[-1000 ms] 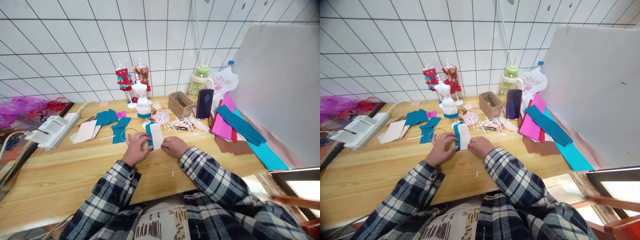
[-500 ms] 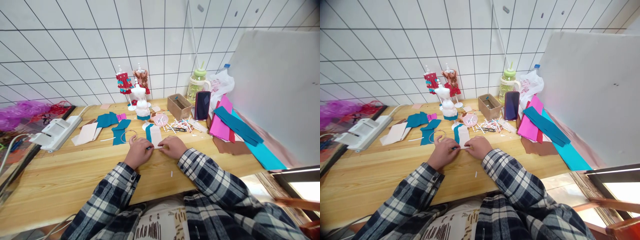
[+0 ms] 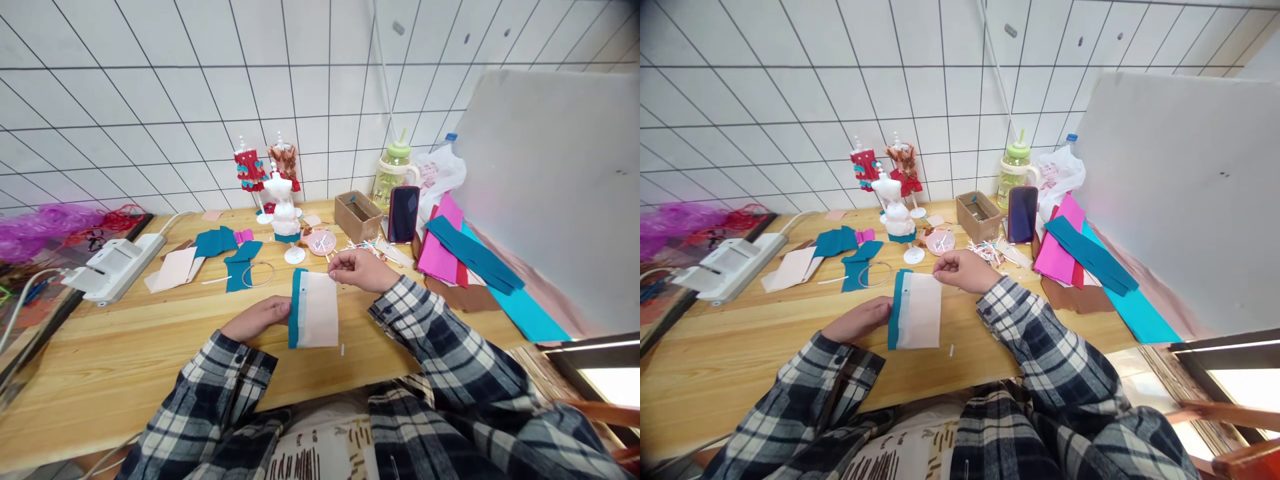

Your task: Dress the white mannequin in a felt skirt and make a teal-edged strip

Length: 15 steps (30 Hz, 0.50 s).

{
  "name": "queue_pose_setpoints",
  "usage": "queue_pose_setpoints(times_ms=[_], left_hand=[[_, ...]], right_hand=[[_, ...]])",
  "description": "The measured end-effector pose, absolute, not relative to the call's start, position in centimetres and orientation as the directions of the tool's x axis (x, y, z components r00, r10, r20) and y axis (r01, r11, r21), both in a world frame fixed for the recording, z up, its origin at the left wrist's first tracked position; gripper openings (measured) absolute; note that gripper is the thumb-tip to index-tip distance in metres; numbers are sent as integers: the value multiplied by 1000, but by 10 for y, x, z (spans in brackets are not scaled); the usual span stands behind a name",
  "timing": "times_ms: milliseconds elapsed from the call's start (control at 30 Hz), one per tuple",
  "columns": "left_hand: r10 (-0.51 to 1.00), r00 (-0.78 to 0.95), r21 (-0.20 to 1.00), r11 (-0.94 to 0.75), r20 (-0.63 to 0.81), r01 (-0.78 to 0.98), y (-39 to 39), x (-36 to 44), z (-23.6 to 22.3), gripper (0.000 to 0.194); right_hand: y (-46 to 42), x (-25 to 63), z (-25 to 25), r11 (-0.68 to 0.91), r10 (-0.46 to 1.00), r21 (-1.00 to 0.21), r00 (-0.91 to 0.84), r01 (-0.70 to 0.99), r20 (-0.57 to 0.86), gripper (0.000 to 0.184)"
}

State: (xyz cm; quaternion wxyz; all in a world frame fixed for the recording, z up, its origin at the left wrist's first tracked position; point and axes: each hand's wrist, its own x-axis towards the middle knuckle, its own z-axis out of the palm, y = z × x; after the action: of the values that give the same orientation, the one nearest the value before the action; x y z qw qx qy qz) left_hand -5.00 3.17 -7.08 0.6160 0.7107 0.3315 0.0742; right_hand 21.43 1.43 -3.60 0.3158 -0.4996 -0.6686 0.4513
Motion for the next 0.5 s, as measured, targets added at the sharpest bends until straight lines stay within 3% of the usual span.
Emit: queue_pose_setpoints(times_ms=[100, 200, 367, 500], left_hand=[[687, 636, 796, -138, -351, 589, 48, -61, -70, 53], [898, 416, 682, -213, -146, 699, 64, -55, -79, 51], [863, 505, 592, -409, 4, 694, 78, -24, -102, 49], [865, 500, 538, -439, 39, 719, 85, -13, -109, 36]], right_hand=[[24, 211, -61, 27, 950, -866, -283, 499, -134, 15], [31, 203, -92, 26, 954, -833, -263, 553, -145, 9], [44, 195, -116, 31, 960, -776, -234, 630, -152, 13], [55, 195, -116, 57, 962, -733, -233, 678, -141, 12]])
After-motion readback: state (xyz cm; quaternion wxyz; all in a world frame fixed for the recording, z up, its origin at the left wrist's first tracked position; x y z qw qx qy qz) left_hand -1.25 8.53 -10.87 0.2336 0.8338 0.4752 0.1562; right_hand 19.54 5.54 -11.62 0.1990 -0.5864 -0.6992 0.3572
